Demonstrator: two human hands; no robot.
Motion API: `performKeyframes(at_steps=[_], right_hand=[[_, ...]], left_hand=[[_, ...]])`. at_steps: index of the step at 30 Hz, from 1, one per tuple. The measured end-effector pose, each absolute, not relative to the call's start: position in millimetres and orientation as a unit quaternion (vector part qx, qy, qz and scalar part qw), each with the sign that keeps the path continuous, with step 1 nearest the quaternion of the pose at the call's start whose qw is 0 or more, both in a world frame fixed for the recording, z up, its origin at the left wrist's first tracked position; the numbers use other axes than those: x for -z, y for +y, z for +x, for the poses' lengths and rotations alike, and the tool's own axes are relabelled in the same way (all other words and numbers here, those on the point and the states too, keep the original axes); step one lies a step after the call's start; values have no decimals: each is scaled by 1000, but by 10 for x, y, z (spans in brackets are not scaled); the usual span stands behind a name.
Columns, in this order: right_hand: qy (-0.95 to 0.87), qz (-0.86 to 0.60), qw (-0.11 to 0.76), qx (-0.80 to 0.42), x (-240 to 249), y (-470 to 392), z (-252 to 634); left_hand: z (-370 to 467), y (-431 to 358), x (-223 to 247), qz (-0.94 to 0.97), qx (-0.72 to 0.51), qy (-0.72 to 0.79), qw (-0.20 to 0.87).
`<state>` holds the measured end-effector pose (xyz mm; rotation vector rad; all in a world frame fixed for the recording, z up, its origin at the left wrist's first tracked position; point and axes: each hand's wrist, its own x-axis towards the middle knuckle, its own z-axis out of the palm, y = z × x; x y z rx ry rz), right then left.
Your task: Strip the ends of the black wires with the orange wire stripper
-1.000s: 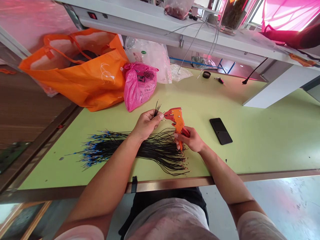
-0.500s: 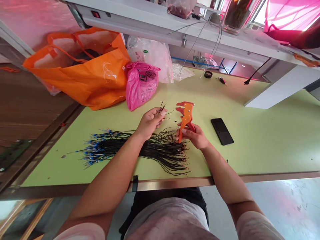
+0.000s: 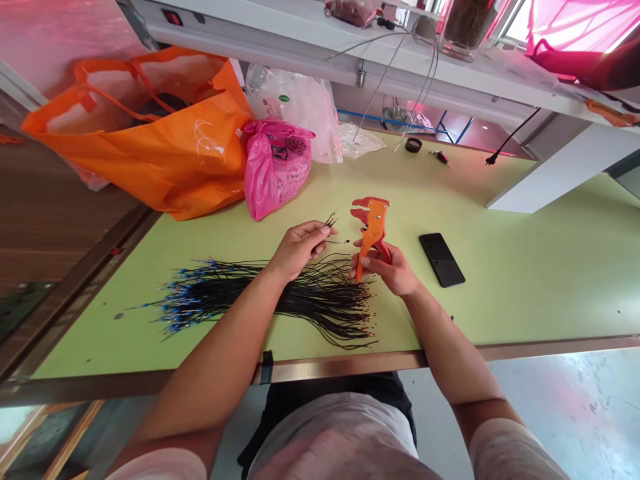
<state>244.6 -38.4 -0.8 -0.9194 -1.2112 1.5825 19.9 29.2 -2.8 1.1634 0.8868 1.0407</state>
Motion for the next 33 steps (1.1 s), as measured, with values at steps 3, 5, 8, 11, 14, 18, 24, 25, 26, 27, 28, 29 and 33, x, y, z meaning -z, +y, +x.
performKeyframes(at_steps=[3,5,8,11,14,18,24,25,26,27,28,29,33], right_hand=[[-487,-377,500,-609,22,-372,2436],[-478,-380,529,-588,25,-362,2436],[-471,-390,548,-571,13,-357,2432],[-475,-399,543,-565,6,-359,2419],[-480,-399,542,-563,19,-358,2409],[-486,-395,536,-566,37,-355,2414],[-488,-381,536,-574,29,-364,2414],[-489,-379,536,-575,30,-365,2409],[-489,-377,536,-576,31,-365,2405],[-490,-376,535,-577,32,-366,2401],[-490,-376,534,-578,32,-367,2401],[-491,-375,532,-579,29,-369,2405],[-498,-365,508,-601,-12,-379,2460]], left_hand=[[212,272,47,546,-440,379,604],[214,266,71,574,-424,374,593],[210,267,102,597,-389,380,590],[212,271,113,604,-381,376,590],[222,267,102,613,-374,370,589],[230,258,86,612,-376,372,588],[221,280,130,577,-368,388,618],[221,285,140,567,-366,389,626],[222,289,149,559,-365,390,634],[223,292,156,553,-364,390,640],[225,294,161,550,-364,390,642],[226,296,161,549,-366,391,642],[209,309,119,533,-399,404,627]])
